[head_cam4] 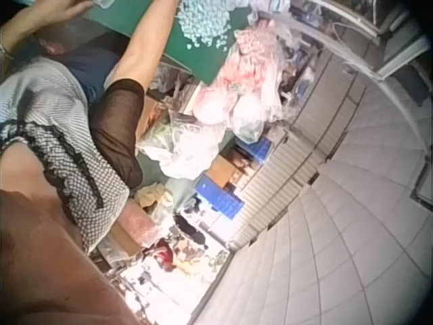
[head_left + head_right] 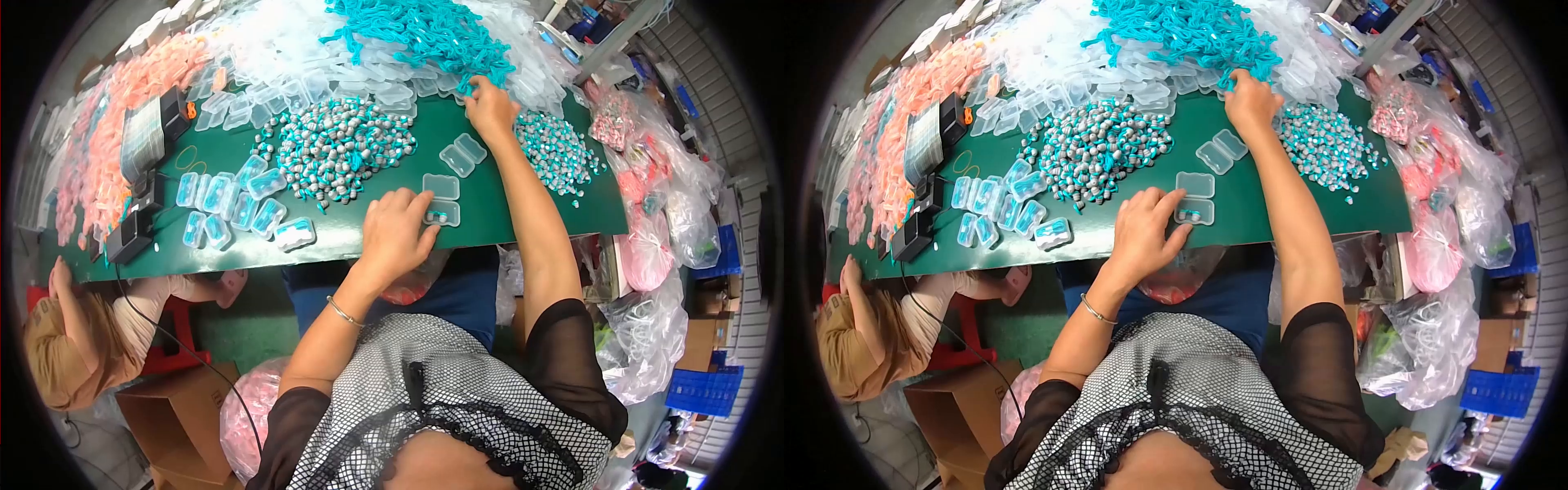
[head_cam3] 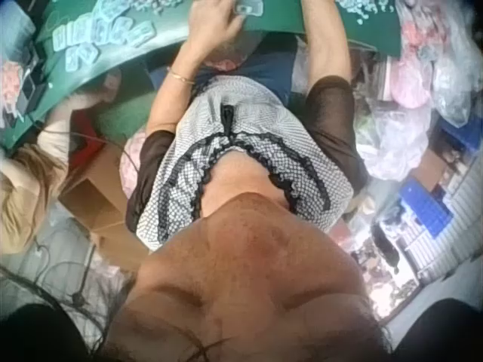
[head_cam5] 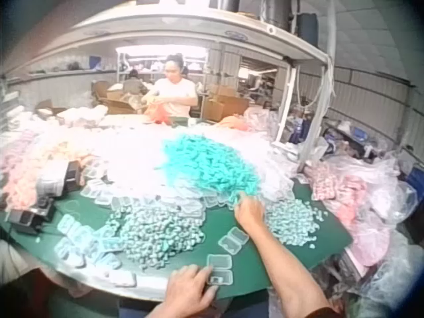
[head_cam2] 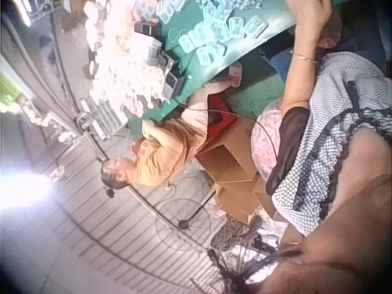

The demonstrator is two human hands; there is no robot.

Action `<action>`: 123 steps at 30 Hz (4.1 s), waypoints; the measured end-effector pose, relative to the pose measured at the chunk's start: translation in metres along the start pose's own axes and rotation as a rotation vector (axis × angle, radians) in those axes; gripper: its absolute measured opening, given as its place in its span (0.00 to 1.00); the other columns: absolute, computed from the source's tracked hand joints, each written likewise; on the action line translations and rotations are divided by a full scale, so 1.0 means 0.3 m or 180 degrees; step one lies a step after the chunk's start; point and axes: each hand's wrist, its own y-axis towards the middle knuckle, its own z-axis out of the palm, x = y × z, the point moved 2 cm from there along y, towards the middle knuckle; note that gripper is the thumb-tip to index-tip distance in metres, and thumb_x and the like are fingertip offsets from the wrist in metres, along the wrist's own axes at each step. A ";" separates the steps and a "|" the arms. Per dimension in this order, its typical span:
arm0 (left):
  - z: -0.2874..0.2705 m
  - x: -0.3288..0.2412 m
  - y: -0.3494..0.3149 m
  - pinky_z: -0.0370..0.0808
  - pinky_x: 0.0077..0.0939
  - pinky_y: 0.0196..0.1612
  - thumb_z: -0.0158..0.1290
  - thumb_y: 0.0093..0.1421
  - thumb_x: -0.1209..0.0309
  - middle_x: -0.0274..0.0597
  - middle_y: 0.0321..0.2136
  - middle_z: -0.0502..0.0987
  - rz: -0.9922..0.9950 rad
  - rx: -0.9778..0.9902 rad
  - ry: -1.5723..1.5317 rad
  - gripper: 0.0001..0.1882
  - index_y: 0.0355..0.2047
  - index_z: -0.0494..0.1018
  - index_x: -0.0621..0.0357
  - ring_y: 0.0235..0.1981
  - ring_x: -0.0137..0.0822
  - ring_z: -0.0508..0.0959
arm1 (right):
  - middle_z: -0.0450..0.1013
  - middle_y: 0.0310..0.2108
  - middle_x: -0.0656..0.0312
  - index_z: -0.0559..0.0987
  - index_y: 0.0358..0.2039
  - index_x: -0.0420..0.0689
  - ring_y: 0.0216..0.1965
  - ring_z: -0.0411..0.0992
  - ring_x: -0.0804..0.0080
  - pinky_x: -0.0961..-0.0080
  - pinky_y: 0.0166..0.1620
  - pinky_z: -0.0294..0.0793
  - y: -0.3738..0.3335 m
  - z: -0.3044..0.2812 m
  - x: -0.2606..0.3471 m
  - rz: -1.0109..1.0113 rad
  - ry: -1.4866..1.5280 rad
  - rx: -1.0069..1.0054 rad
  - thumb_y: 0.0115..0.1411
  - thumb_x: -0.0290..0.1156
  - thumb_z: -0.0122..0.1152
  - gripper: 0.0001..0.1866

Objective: The recorder sorts and packages beads and decorative items into small plastic containers.

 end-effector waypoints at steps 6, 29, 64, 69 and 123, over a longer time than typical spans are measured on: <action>-0.011 0.011 -0.003 0.66 0.39 0.39 0.64 0.50 0.66 0.41 0.32 0.71 -0.0066 0.0041 -0.0111 0.24 0.47 0.74 0.56 0.36 0.45 0.72 | 0.78 0.34 0.61 0.79 0.41 0.46 0.36 0.77 0.61 0.65 0.39 0.73 -0.151 -0.131 -0.010 -0.0275 0.1357 -0.0091 0.51 0.28 0.66 0.15; -0.022 0.011 0.008 0.69 0.41 0.45 0.67 0.46 0.66 0.43 0.37 0.76 -0.0383 0.0362 -0.0278 0.24 0.44 0.75 0.58 0.43 0.46 0.75 | 0.72 0.45 0.63 0.79 0.43 0.48 0.50 0.67 0.61 0.62 0.54 0.59 -0.458 -0.269 0.150 -0.1842 0.0473 0.0367 0.56 0.28 0.62 0.13; -0.106 0.043 -0.033 0.72 0.39 0.41 0.63 0.52 0.70 0.46 0.43 0.75 0.0306 -0.0260 0.0324 0.16 0.41 0.75 0.58 0.39 0.48 0.76 | 0.70 0.56 0.52 0.72 0.57 0.45 0.56 0.67 0.52 0.57 0.58 0.65 -0.368 -0.177 0.040 -0.0782 0.0194 0.0357 0.54 0.47 0.67 0.33; -0.135 0.075 -0.081 0.73 0.39 0.42 0.62 0.53 0.70 0.47 0.40 0.77 0.0288 -0.0291 0.0406 0.17 0.42 0.74 0.60 0.38 0.47 0.76 | 0.71 0.53 0.51 0.73 0.56 0.45 0.54 0.68 0.48 0.58 0.55 0.67 -0.361 -0.132 0.034 -0.0877 0.0759 0.0530 0.44 0.46 0.74 0.39; 0.062 0.104 0.245 0.63 0.39 0.40 0.55 0.50 0.70 0.36 0.27 0.74 0.0458 -0.0964 0.1640 0.01 0.24 0.76 0.50 0.36 0.38 0.74 | 0.77 0.29 0.59 0.82 0.31 0.45 0.33 0.75 0.61 0.65 0.38 0.73 -0.337 -0.250 -0.209 -0.0682 0.0508 -0.0467 0.53 0.27 0.63 0.04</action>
